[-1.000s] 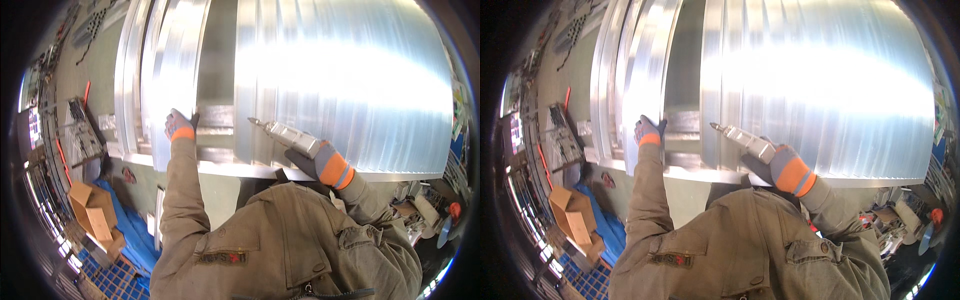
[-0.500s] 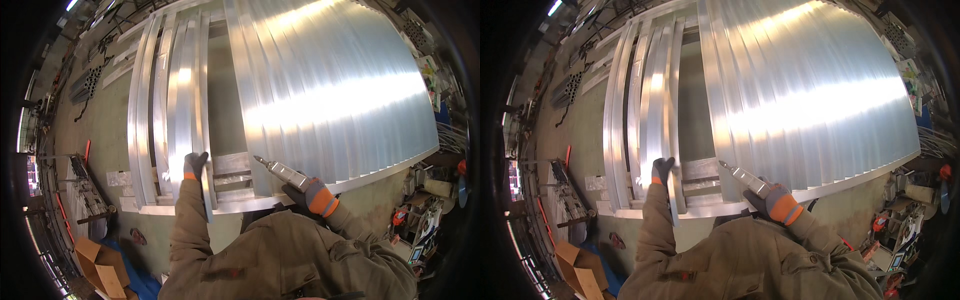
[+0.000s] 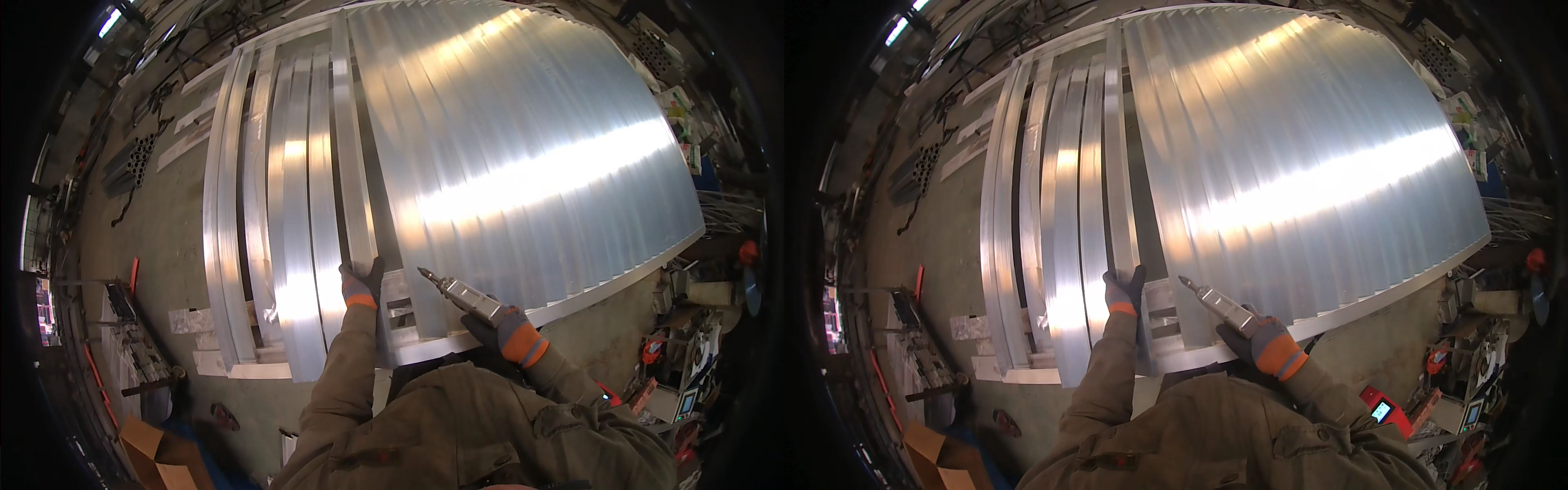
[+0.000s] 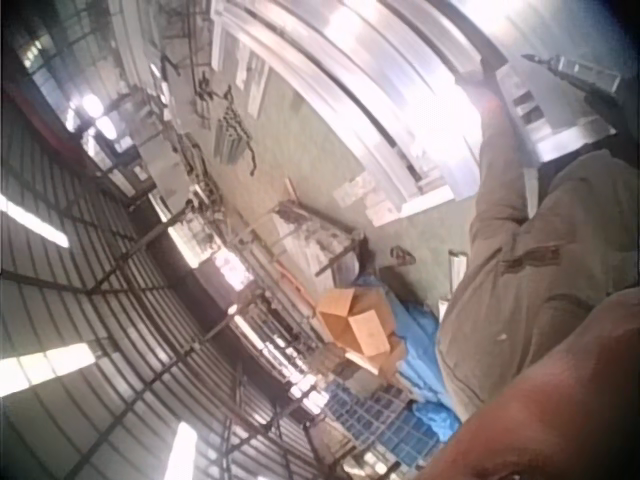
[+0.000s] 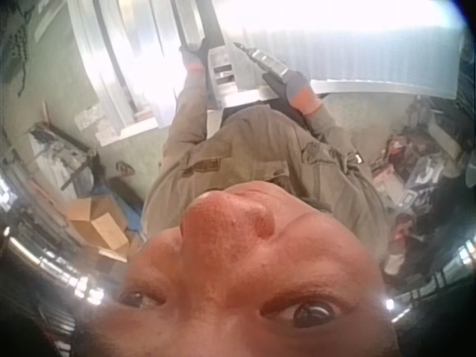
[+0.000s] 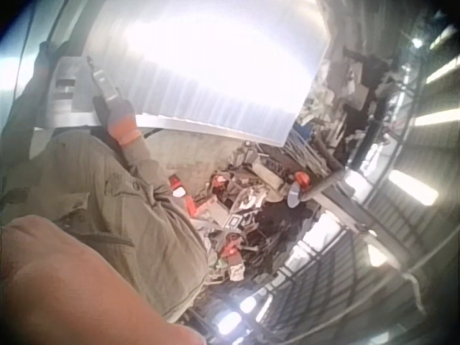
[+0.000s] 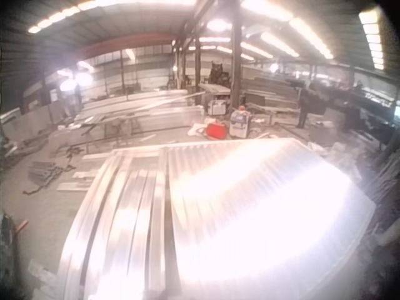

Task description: The person positions a long metal strip onto a curved metal panel, then uses a handheld welding tool to join the strip to the panel. The person repeats this process for multiple strips, aligning and welding each one in sequence.

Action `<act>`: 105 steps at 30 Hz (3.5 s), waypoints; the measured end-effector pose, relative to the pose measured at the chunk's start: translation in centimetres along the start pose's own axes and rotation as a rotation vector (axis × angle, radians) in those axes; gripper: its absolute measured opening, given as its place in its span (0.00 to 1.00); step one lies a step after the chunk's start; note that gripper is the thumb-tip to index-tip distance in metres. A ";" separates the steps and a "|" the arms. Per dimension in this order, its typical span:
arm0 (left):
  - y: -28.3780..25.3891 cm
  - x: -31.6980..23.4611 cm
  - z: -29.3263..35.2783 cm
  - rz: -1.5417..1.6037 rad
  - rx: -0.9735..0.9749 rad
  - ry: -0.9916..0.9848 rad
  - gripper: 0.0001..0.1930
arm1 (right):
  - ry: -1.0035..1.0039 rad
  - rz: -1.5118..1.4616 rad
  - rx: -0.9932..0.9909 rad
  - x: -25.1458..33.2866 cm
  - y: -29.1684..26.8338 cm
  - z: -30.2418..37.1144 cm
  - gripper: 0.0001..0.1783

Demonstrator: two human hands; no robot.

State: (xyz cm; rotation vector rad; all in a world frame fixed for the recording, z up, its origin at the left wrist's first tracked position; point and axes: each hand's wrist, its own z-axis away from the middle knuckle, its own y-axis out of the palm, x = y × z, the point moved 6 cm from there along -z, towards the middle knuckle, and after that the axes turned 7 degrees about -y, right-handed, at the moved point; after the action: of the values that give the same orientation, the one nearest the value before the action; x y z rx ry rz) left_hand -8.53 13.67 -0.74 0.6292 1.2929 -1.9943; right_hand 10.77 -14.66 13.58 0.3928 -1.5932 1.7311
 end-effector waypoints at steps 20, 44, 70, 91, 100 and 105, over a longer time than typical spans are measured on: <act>1.9 -1.8 -2.0 -0.182 -0.103 -0.064 0.58 | -0.101 0.120 -0.095 -1.0 0.4 1.8 0.18; 5.5 -2.2 -5.1 -0.515 0.223 -0.146 0.60 | -0.110 -0.234 0.418 2.9 -5.6 -8.2 0.23; 6.2 -2.9 -4.1 -0.592 0.253 -0.134 0.65 | -0.199 -0.057 0.757 3.5 -0.4 -14.5 0.23; 6.2 -2.9 -4.2 -0.616 0.277 -0.111 0.57 | -0.183 -0.091 1.156 3.2 8.7 -15.3 0.20; 6.5 -2.2 -4.7 -0.604 0.223 -0.096 0.62 | -0.268 -0.267 1.074 2.5 8.5 -15.7 0.18; 6.6 -2.0 -4.9 -0.594 0.230 -0.096 0.60 | -0.225 -0.197 1.141 2.6 9.0 -15.7 0.20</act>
State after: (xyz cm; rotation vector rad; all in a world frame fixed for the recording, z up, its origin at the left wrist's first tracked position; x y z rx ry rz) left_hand -2.08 16.85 -5.22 0.2550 1.3032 -2.6458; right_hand 6.82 1.47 5.91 1.2576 -0.4922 2.3326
